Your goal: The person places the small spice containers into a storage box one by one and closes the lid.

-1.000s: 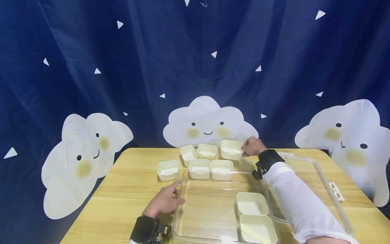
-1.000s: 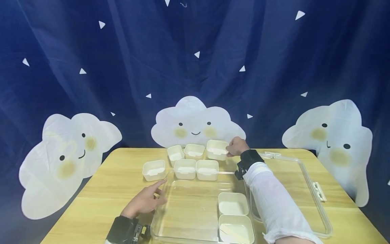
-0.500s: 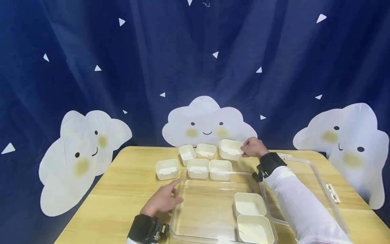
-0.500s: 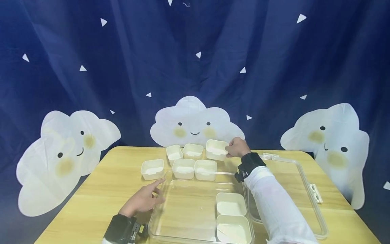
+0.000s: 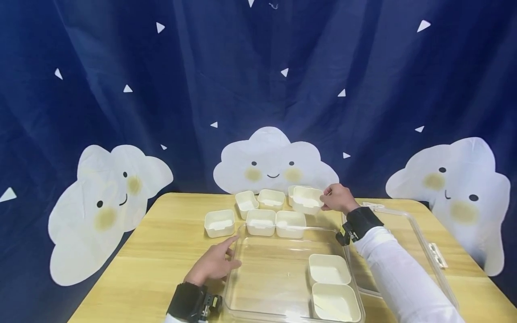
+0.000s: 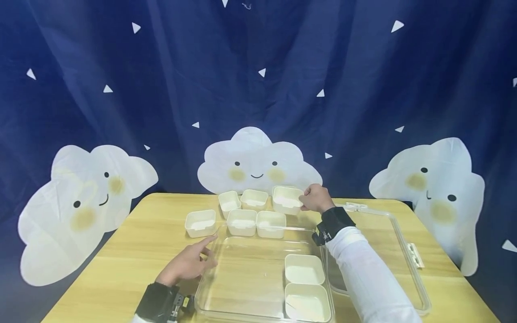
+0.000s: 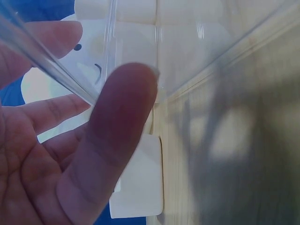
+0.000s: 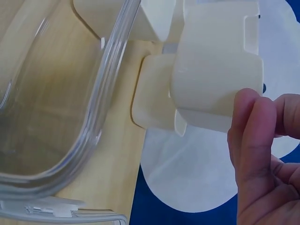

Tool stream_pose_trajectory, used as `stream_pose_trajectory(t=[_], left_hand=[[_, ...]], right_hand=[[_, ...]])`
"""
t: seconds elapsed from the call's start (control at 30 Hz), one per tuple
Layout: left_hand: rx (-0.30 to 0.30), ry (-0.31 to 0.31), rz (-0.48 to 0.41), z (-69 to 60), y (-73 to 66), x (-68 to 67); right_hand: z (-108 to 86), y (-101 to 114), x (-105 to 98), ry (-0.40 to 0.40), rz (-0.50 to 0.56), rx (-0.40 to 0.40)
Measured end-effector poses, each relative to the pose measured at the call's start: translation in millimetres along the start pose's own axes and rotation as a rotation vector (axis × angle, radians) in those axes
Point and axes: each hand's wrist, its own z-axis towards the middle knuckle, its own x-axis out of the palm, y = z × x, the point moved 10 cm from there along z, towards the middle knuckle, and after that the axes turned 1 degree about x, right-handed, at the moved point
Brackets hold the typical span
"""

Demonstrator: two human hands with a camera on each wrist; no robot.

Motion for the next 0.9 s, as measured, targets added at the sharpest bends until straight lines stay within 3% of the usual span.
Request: stream_pose_trajectory(t=[0.27,0.47,0.9], left_hand=[[-0.019,0.008,-0.04,1.2,2.7,2.5],[-0.01,-0.002,-0.011,0.5,4.0,0.2],[0.003,0.002,-0.013,1.3,0.8,-0.3]], right_hand=[[-8.2,0,2,-0.015,0.085,0.007],[-13.4,2,3,-0.033,0.118,-0.003],[-28.2,-3,-3,-0.048,0.139,-0.004]])
